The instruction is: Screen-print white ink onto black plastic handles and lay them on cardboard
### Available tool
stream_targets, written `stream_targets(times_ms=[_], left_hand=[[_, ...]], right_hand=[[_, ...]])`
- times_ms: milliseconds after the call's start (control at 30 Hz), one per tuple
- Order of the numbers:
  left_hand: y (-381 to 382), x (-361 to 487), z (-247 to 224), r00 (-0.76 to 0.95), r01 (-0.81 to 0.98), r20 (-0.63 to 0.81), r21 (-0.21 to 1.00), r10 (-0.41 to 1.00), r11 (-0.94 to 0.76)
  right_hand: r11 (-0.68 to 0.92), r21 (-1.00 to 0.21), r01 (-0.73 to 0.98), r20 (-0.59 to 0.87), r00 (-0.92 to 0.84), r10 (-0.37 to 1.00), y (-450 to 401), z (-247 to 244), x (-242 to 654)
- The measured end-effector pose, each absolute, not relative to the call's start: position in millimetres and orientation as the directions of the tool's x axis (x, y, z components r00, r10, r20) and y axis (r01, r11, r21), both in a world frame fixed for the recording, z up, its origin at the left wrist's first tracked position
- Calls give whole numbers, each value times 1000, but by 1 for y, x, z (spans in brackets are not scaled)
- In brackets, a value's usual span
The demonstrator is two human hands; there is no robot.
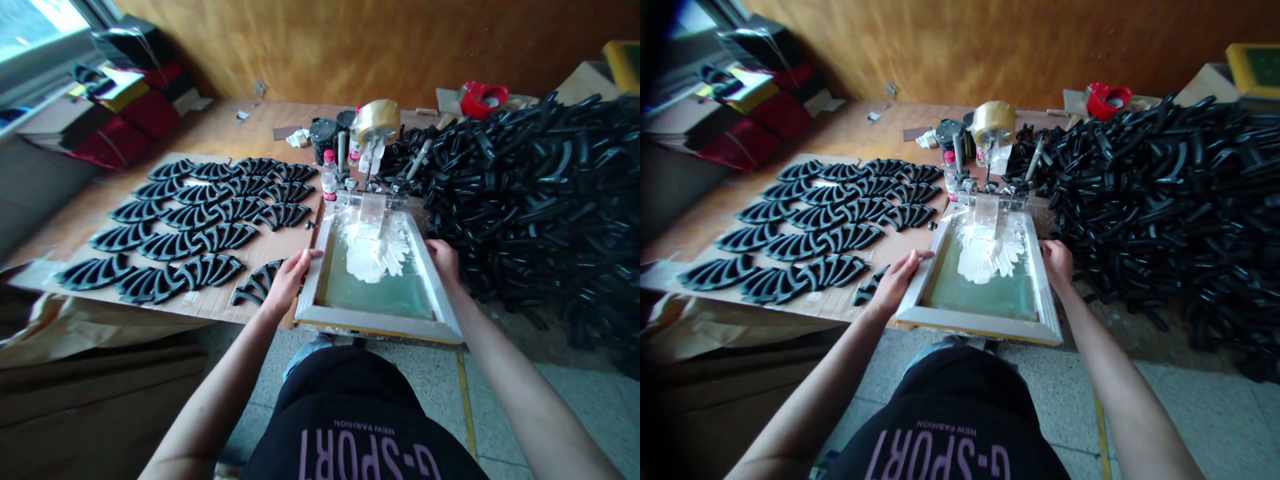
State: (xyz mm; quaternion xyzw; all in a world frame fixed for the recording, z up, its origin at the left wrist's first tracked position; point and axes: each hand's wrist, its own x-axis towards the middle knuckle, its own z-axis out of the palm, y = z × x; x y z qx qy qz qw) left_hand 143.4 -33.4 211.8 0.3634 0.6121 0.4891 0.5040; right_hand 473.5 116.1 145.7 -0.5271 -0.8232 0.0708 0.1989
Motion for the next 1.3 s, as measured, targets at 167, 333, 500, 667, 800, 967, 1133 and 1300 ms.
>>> stream_targets(times_ms=[167, 333, 500, 667, 800, 967, 1133, 1300], left_hand=[[-44, 145, 132, -193, 5, -380, 921, 904, 389], [-36, 140, 102, -197, 136, -375, 905, 906, 404], [-38, 137, 96, -221, 140, -392, 893, 893, 427], [-38, 139, 102, -208, 87, -412, 896, 887, 436], [-36, 141, 109, -210, 26, -413, 904, 886, 427], [-38, 144, 121, -230, 56, -416, 897, 880, 438], [-40, 143, 158, -196, 38, -403, 908, 894, 417], [-32, 142, 216, -239, 10, -271, 960, 933, 281]], right_hand=[[549, -276, 789, 466, -390, 794, 139, 182, 415], [688, -211, 694, 182, -664, 726, 114, 181, 360], [884, -175, 434, 109, -883, 456, 66, 172, 396], [884, -236, 404, 142, -885, 443, 66, 176, 404], [861, -202, 466, 243, -828, 505, 53, 162, 396], [861, -285, 421, 226, -844, 487, 44, 165, 399], [650, -383, 656, 257, -600, 758, 108, 204, 371], [468, -389, 794, 367, -332, 869, 166, 232, 406]])
